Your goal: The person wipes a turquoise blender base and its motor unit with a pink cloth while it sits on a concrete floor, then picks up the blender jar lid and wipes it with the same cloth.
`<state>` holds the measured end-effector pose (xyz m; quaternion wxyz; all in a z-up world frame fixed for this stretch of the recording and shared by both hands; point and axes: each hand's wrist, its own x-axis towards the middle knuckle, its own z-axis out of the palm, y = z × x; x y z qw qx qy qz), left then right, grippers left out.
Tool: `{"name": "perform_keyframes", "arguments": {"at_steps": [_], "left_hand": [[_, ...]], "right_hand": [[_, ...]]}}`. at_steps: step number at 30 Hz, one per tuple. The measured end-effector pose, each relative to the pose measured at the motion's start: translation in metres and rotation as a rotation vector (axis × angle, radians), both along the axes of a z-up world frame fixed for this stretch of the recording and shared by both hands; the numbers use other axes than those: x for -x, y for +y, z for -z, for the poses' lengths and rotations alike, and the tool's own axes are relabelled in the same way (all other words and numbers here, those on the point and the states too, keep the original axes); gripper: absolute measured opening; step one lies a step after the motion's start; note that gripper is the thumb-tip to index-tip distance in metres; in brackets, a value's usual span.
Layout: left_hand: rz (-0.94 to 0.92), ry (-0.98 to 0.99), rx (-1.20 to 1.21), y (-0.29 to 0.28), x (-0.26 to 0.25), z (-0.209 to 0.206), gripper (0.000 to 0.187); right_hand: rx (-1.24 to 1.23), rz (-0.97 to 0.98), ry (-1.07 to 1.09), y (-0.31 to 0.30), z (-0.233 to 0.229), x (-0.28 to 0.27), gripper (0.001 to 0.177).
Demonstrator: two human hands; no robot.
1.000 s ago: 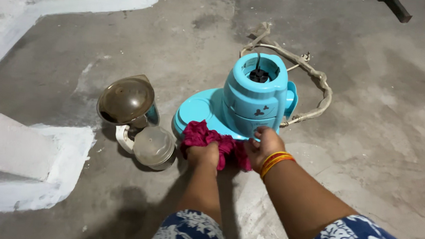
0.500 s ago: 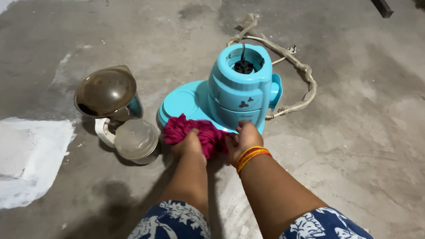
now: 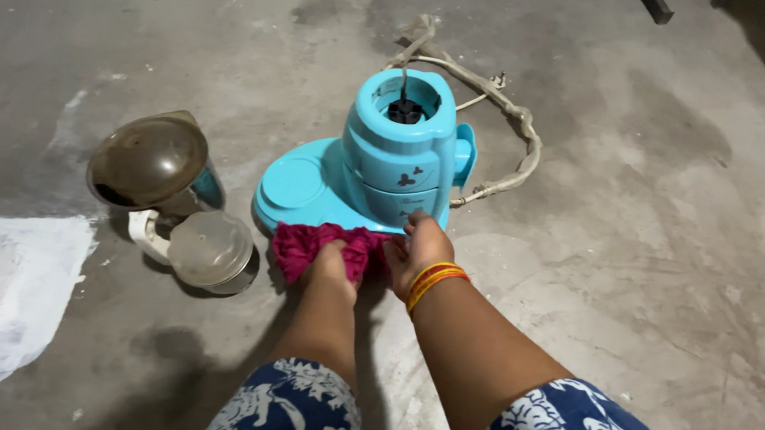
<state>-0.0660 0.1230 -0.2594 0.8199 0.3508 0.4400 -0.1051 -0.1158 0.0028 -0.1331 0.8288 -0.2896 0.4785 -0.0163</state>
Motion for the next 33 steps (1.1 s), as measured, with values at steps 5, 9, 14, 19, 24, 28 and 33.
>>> {"name": "perform_keyframes", "arguments": {"at_steps": [5, 9, 14, 19, 24, 28, 33], "left_hand": [[0.115, -0.168, 0.153, -0.01, 0.0, 0.014, 0.026], [0.316, 0.014, -0.011, -0.011, 0.008, -0.009, 0.042], [0.689, -0.299, -0.404, 0.008, 0.032, -0.038, 0.058], [1.067, -0.651, -0.793, 0.02, 0.033, -0.064, 0.085], [0.835, -0.632, -1.43, 0.045, 0.057, -0.084, 0.091], [1.194, -0.39, -1.528, 0.069, 0.045, -0.088, 0.093], [1.219, -0.052, -1.325, 0.085, 0.027, -0.074, 0.055]], "right_hand": [[0.209, -0.488, 0.193, 0.008, -0.032, 0.008, 0.055], [0.092, -0.498, -0.143, 0.041, -0.06, 0.025, 0.08], [0.196, -0.355, 0.05, 0.049, -0.05, 0.026, 0.092], [0.236, 0.016, -0.238, 0.039, 0.004, 0.012, 0.086], [0.47, 0.269, 0.557, 0.016, 0.033, -0.006, 0.106], [0.742, -0.073, 0.256, 0.043, 0.036, -0.006, 0.076], [1.097, -0.319, -0.343, 0.118, 0.03, -0.021, 0.054]]}}
